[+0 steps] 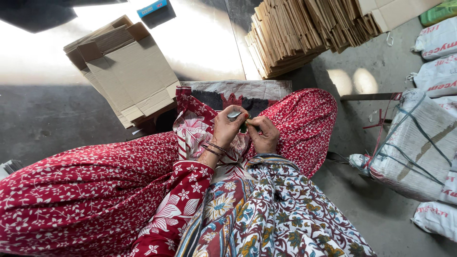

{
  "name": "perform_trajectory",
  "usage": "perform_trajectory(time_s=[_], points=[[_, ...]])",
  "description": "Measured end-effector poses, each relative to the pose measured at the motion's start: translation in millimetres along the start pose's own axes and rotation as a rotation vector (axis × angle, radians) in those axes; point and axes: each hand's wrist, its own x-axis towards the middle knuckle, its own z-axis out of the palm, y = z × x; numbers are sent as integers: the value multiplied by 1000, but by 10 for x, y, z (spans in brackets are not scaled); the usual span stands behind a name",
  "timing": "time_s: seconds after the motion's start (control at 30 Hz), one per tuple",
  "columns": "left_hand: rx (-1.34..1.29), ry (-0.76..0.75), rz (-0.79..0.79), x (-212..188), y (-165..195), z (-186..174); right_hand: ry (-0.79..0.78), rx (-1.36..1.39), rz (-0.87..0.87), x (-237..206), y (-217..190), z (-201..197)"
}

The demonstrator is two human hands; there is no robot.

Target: The person sits on the floor and assembles small cardboard boxes by folding flaps and inserting a small rectangular item into each. The person handles multiple boxes and items one at a time, placing the finished units aside.

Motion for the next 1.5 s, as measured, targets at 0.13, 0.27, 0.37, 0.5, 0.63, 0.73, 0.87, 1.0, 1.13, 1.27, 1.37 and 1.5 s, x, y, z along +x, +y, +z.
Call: perform_trajectory(time_s=[0.13, 0.27, 0.37, 0.5, 0.63, 0.73, 0.87, 1.0, 1.13, 1.27, 1.37, 1.5], points=[[87, 20, 20, -50, 75, 61, 214, 449, 323, 10, -59, 102], [57, 1, 86, -81, 133, 103, 318, 719, 436, 70, -126, 133], [57, -10, 132, -94, 146, 105, 339, 810, 565, 86, -176, 120], [142, 1, 190, -97, 141, 122, 358, 860, 700, 112, -237, 95], [210, 5, 221, -101, 144, 151, 369, 961, 678, 154, -223, 88], [287, 17, 302, -116, 164, 171, 371, 953, 664, 140, -197, 91], [340, 51, 425, -144, 226, 186, 384, 879, 640, 115, -142, 95], [369, 157, 598, -201, 318, 91, 553, 759, 713, 188, 17, -58], [172, 171, 262, -228, 365, 46, 443, 838, 661, 80, 64, -94], [233, 135, 273, -162, 306, 65, 184, 820, 691, 11, 109, -170], [279, 93, 368, -130, 210, 76, 12, 711, 733, -72, 144, -198], [330, 53, 447, -107, 145, 29, -57, 649, 721, -151, 231, -129]])
